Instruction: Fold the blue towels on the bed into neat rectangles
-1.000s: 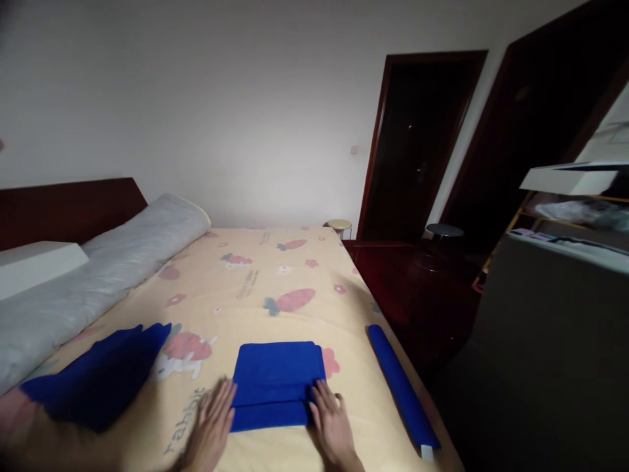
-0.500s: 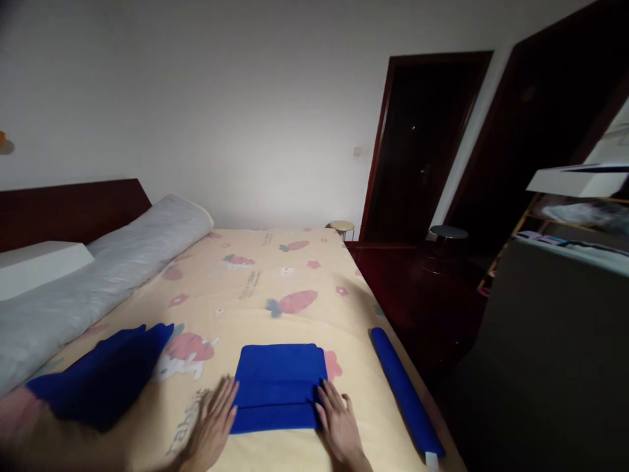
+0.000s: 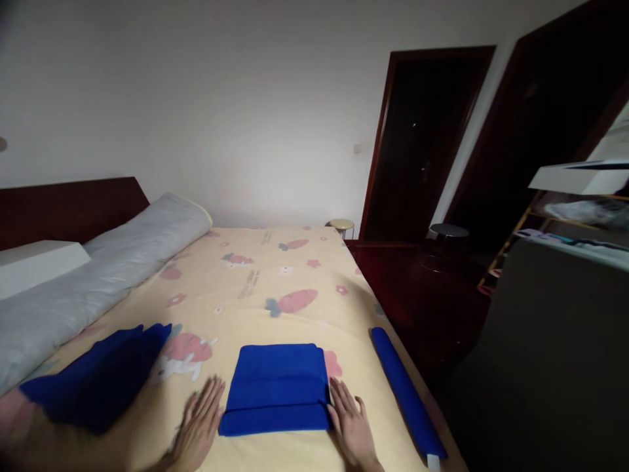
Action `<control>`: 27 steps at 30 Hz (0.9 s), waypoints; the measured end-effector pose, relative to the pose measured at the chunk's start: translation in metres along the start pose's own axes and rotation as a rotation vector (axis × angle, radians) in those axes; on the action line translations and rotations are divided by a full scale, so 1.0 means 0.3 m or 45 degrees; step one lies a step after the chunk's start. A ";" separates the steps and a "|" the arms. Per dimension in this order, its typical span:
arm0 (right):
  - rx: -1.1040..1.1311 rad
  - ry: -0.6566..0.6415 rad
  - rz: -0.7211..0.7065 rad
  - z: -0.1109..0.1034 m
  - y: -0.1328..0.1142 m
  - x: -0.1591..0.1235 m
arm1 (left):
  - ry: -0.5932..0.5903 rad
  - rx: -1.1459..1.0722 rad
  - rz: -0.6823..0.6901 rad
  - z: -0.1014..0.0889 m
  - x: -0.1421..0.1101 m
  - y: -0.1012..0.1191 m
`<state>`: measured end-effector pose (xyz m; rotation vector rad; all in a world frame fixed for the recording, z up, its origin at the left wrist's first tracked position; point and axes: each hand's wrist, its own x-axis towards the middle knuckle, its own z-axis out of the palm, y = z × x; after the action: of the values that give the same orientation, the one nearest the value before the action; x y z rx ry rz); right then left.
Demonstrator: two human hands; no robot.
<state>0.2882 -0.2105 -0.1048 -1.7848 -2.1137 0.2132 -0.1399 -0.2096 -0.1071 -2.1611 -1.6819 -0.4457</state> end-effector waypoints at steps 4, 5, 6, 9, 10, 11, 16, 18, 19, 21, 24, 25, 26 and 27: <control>0.110 -0.041 -0.171 0.087 -0.265 0.068 | -0.081 -0.127 0.260 -0.006 0.102 0.297; 0.138 -0.082 -0.186 0.108 -0.332 0.094 | -0.113 -0.158 0.282 0.013 0.127 0.365; 0.158 -0.133 -0.184 0.125 -0.382 0.119 | -0.152 -0.181 0.271 0.036 0.147 0.414; 0.161 -0.241 -0.123 0.131 -0.392 0.164 | -0.306 -0.209 0.164 0.106 0.161 0.396; 0.147 -0.240 -0.077 0.118 -0.347 0.165 | -0.349 -0.199 0.119 0.121 0.148 0.337; 0.130 -0.221 -0.023 0.100 -0.285 0.158 | -0.371 -0.177 0.072 0.129 0.128 0.260; 0.045 -0.064 0.127 -0.009 0.021 0.061 | -0.078 0.032 -0.170 0.072 -0.002 -0.095; 0.047 -0.037 0.046 -0.024 0.023 0.038 | 0.014 0.047 -0.100 0.023 -0.012 -0.087; 0.064 -0.045 -0.008 -0.021 -0.010 0.037 | 0.006 0.029 -0.019 0.003 -0.002 -0.041; 0.121 -0.097 -0.118 0.008 -0.127 0.058 | -0.066 -0.039 0.150 -0.016 0.043 0.109; 0.191 -0.197 -0.203 0.082 -0.329 0.127 | -0.158 -0.127 0.189 0.023 0.132 0.361; 0.198 -0.229 -0.198 0.104 -0.375 0.151 | -0.190 -0.142 0.147 0.048 0.158 0.418; 0.196 -0.257 -0.175 0.121 -0.402 0.173 | -0.232 -0.156 0.102 0.074 0.176 0.450; 0.188 -0.283 -0.145 0.131 -0.406 0.190 | -0.283 -0.170 0.064 0.098 0.188 0.454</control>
<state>0.1542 -0.1734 -0.0890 -1.6146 -2.2765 0.5444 0.0067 -0.1780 -0.1197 -2.4213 -1.7513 -0.3222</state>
